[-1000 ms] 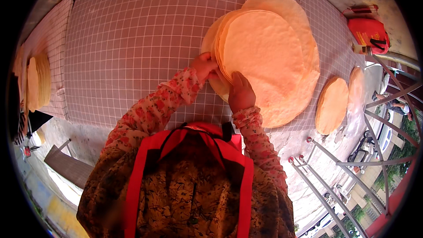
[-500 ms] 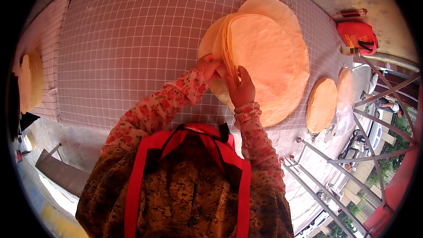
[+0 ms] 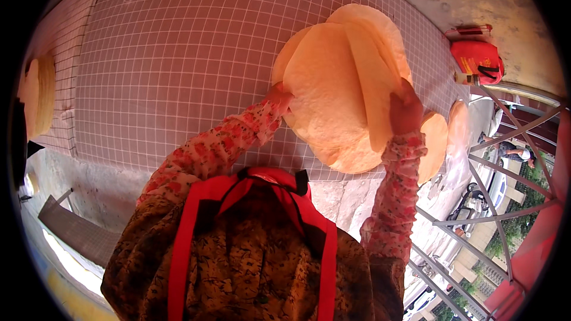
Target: The person stacks large, thin, circular flatbreads on a checkered table by hand, picking them up individually and placing them into neat piles.
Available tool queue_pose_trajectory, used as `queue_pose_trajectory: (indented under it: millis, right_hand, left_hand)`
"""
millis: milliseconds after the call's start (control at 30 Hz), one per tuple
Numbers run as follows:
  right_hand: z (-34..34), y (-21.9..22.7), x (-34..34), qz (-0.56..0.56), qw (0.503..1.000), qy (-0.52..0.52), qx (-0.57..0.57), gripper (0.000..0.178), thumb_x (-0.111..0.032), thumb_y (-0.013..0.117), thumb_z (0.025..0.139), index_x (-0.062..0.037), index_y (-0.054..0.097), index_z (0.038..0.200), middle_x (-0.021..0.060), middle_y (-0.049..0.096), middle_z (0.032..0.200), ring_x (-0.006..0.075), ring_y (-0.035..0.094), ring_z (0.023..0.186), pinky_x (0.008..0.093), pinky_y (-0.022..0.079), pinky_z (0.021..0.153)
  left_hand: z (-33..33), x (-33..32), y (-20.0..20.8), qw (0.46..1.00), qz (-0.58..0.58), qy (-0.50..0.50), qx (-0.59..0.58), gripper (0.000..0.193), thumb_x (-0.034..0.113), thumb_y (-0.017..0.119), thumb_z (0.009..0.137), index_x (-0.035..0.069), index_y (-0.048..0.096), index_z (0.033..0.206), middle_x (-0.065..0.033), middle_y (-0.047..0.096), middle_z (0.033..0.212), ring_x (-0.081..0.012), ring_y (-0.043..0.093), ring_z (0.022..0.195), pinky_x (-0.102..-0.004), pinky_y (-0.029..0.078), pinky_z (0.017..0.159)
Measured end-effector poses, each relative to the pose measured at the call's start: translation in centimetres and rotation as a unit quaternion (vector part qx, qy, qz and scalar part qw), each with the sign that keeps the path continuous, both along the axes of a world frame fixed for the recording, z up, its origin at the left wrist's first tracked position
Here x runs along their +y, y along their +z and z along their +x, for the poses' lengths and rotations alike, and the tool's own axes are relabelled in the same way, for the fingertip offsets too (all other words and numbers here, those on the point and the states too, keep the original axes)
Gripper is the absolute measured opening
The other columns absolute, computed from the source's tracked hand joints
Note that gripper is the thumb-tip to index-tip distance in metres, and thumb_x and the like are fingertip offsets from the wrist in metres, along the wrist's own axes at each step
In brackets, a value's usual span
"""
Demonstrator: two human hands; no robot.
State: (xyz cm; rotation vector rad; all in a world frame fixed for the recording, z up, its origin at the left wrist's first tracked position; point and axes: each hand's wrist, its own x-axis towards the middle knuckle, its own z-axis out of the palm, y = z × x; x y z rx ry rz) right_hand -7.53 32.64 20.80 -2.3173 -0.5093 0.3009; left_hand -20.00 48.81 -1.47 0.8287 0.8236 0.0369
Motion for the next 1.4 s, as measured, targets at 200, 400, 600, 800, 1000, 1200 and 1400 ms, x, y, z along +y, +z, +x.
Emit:
queue_pose_trajectory:
  millis: [200, 400, 600, 800, 1000, 1200, 1400]
  right_hand:
    - [-6.1, -3.9, 2.3, -0.15, 0.949, 0.081, -0.265, 0.032, 0.0, 0.049, 0.082, -0.0034, 0.057, 0.112, 0.0176, 0.061, 0.104, 0.033, 0.061, 0.092, 0.0373, 0.05, 0.08]
    - [-10.9, -14.2, 4.6, -0.004, 0.977, 0.176, -0.12, 0.052, -0.011, 0.057, 0.082, 0.0003, 0.038, 0.129, 0.0232, 0.051, 0.119, 0.0392, 0.051, 0.107, 0.0398, 0.044, 0.089]
    - [-7.3, -13.3, 2.2, -0.066, 0.998, -0.008, -0.005, 0.037, -0.009, 0.055, 0.081, -0.0037, 0.05, 0.117, 0.018, 0.061, 0.099, 0.0344, 0.059, 0.094, 0.0366, 0.048, 0.081]
    - [2.9, 1.8, -4.3, -0.046, 0.991, 0.027, -0.122, 0.03, 0.0, 0.05, 0.08, -0.0011, 0.055, 0.11, 0.0092, 0.062, 0.095, 0.0129, 0.059, 0.086, 0.0257, 0.047, 0.074]
    - [-4.9, -2.5, 0.9, -0.132, 0.927, 0.122, -0.33, 0.027, -0.005, 0.052, 0.081, -0.0064, 0.058, 0.108, 0.0174, 0.063, 0.092, 0.0339, 0.062, 0.08, 0.0401, 0.051, 0.068]
    - [-10.5, -14.5, 2.6, -0.145, 0.967, 0.114, -0.174, 0.024, -0.008, 0.049, 0.082, -0.0081, 0.058, 0.104, 0.0157, 0.064, 0.095, 0.0337, 0.062, 0.08, 0.041, 0.051, 0.066]
    - [-9.7, -11.7, 3.1, -0.118, 0.975, 0.104, -0.156, 0.025, -0.007, 0.052, 0.082, -0.0074, 0.057, 0.106, 0.0167, 0.063, 0.092, 0.0349, 0.062, 0.078, 0.0411, 0.051, 0.064]
  left_hand:
    - [-0.9, 0.7, 5.9, 0.995, -0.089, -0.009, -0.049, 0.03, -0.002, 0.046, 0.076, -0.002, 0.055, 0.104, -0.0096, 0.061, 0.09, -0.0212, 0.061, 0.073, -0.032, 0.05, 0.058]
    - [-0.4, 0.5, 2.4, 0.985, 0.037, -0.166, -0.041, 0.031, 0.006, 0.05, 0.079, 0.004, 0.051, 0.11, -0.0078, 0.058, 0.1, -0.0184, 0.059, 0.089, -0.0314, 0.051, 0.072]
    - [-1.6, 1.5, 6.3, 0.992, 0.029, -0.115, -0.051, 0.04, 0.005, 0.056, 0.075, 0.0, 0.049, 0.115, -0.0094, 0.056, 0.104, -0.018, 0.056, 0.092, -0.0308, 0.05, 0.074]
    - [-4.2, 2.1, 2.2, 0.988, 0.116, -0.001, 0.104, 0.041, 0.006, 0.064, 0.071, -0.001, 0.051, 0.11, -0.0072, 0.061, 0.084, -0.0139, 0.059, 0.071, -0.0277, 0.05, 0.059]
    - [-3.4, 3.0, 4.1, 0.993, 0.025, -0.062, 0.1, 0.031, 0.014, 0.067, 0.074, 0.0, 0.056, 0.1, -0.0058, 0.062, 0.081, -0.01, 0.058, 0.064, -0.0226, 0.049, 0.051]
    - [-3.3, 2.7, 4.0, 0.99, 0.018, -0.132, 0.049, 0.026, 0.015, 0.065, 0.079, 0.002, 0.055, 0.099, -0.0053, 0.062, 0.086, -0.0124, 0.061, 0.073, -0.0242, 0.052, 0.061]
    - [-3.2, 2.0, 3.8, 0.991, -0.041, -0.109, -0.061, 0.019, 0.012, 0.06, 0.084, 0.003, 0.054, 0.1, -0.0067, 0.06, 0.096, -0.0166, 0.061, 0.087, -0.03, 0.053, 0.077]
